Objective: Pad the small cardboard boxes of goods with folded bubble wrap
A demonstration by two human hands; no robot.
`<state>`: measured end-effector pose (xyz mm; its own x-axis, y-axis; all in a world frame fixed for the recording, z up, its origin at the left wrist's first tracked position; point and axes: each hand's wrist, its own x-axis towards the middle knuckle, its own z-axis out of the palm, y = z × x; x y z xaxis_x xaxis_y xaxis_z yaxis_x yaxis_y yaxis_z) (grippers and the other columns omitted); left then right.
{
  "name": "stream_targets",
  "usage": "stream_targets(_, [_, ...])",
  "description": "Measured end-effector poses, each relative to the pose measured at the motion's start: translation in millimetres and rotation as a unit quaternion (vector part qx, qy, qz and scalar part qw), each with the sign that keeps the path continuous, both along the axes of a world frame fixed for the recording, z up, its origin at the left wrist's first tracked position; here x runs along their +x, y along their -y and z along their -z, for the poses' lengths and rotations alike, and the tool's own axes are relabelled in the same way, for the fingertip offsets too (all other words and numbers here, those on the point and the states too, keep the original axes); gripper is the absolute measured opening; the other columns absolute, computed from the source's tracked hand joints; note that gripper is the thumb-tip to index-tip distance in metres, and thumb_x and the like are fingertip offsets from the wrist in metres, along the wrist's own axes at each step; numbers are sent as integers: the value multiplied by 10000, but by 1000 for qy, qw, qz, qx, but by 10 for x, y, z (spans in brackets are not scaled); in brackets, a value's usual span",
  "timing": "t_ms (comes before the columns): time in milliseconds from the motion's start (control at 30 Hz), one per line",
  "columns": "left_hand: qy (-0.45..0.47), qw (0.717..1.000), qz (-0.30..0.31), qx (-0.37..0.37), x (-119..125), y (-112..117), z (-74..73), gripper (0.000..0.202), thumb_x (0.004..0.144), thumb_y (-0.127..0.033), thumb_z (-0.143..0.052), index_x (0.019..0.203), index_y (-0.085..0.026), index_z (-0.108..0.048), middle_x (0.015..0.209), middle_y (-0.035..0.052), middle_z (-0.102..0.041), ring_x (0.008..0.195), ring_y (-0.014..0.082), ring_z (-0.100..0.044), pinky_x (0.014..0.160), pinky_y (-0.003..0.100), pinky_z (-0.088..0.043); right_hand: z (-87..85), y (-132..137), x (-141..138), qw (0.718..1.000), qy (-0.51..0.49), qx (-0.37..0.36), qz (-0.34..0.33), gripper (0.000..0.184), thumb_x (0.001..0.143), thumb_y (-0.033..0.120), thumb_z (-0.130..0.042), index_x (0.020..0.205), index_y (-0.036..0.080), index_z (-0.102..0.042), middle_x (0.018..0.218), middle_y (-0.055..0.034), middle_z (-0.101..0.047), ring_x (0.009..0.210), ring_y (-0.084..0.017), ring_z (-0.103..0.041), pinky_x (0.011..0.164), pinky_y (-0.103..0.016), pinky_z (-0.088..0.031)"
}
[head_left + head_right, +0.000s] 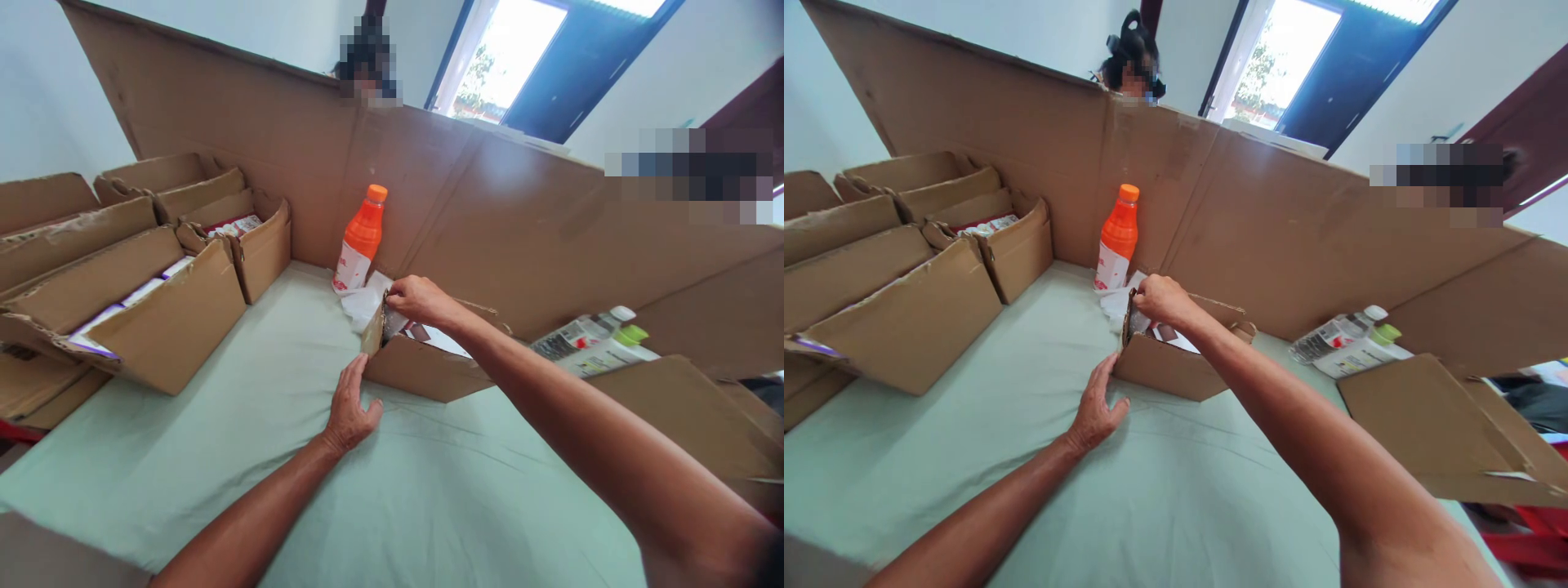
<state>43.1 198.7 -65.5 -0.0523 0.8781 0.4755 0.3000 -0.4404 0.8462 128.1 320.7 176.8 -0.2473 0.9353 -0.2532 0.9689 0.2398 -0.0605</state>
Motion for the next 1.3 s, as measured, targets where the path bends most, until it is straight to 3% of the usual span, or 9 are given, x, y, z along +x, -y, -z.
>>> stream_targets(233, [4, 1000, 1, -3, 5, -10, 4, 792, 712, -161, -565, 1482, -133, -383, 1489, 181, -498, 1403, 320, -454, 1196, 539, -356, -98, 54, -25, 1000, 19, -23, 0, 303, 921, 212, -461, 1038, 149, -734, 837, -82, -771, 662, -157, -712, 649, -217, -458])
stream_targets(467, [15, 1000, 5, -14, 7, -12, -3, 812, 690, -144, -562, 1484, -156, -396, 1483, 160, -511, 1396, 315, -464, 1197, 534, -360, -166, 109, -111, 998, 62, -31, -1, 329, 917, 246, -472, 1113, 153, -720, 682, -74, -734, 706, -194, -710, 652, -249, -462])
stream_targets(600, [18, 1000, 5, -13, 6, -10, -13, 826, 678, -134, -557, 1488, -159, -396, 1486, 157, -508, 1394, 316, -465, 1196, 535, -360, -159, 91, -123, 997, 75, -18, -7, 338, 901, 226, -471, 1086, 143, -741, 702, -96, -741, 750, -218, -709, 672, -271, -460])
stream_targets(867, [16, 1000, 7, -19, 3, -13, -22, 821, 679, -136, -557, 1484, -149, -400, 1487, 163, -507, 1393, 316, -465, 1197, 536, -355, -31, 39, -92, 998, 40, 51, -16, 395, 903, 174, -465, 1212, 186, -711, 1188, -99, -733, 1041, -224, -670, 781, -252, -443])
stream_targets(967, [13, 1000, 6, -18, 9, -11, -21, 813, 678, -138, -557, 1478, -143, -407, 1485, 167, -509, 1392, 315, -466, 1194, 536, -359, 47, 60, -60, 998, 32, 51, -27, 400, 929, 189, -442, 1238, 184, -694, 1219, -91, -723, 1050, -207, -665, 792, -235, -440])
stream_targets(1167, [17, 1000, 3, -22, 11, -12, -15, 775, 702, -145, -565, 1464, -162, -427, 1466, 155, -531, 1376, 310, -483, 1185, 542, -372, 215, 93, -10, 996, 67, 19, -62, 351, 955, 216, -417, 1064, 171, -748, 1162, -136, -736, 1107, -264, -662, 857, -295, -431])
stream_targets(1300, [21, 1000, 0, -24, 18, -20, -10, 732, 733, -146, -553, 1456, -171, -440, 1455, 148, -542, 1373, 294, -489, 1181, 521, -386, 271, 55, -1, 995, 80, -13, -63, 336, 943, 210, -435, 1068, 168, -744, 1161, -149, -733, 1083, -272, -679, 816, -299, -452])
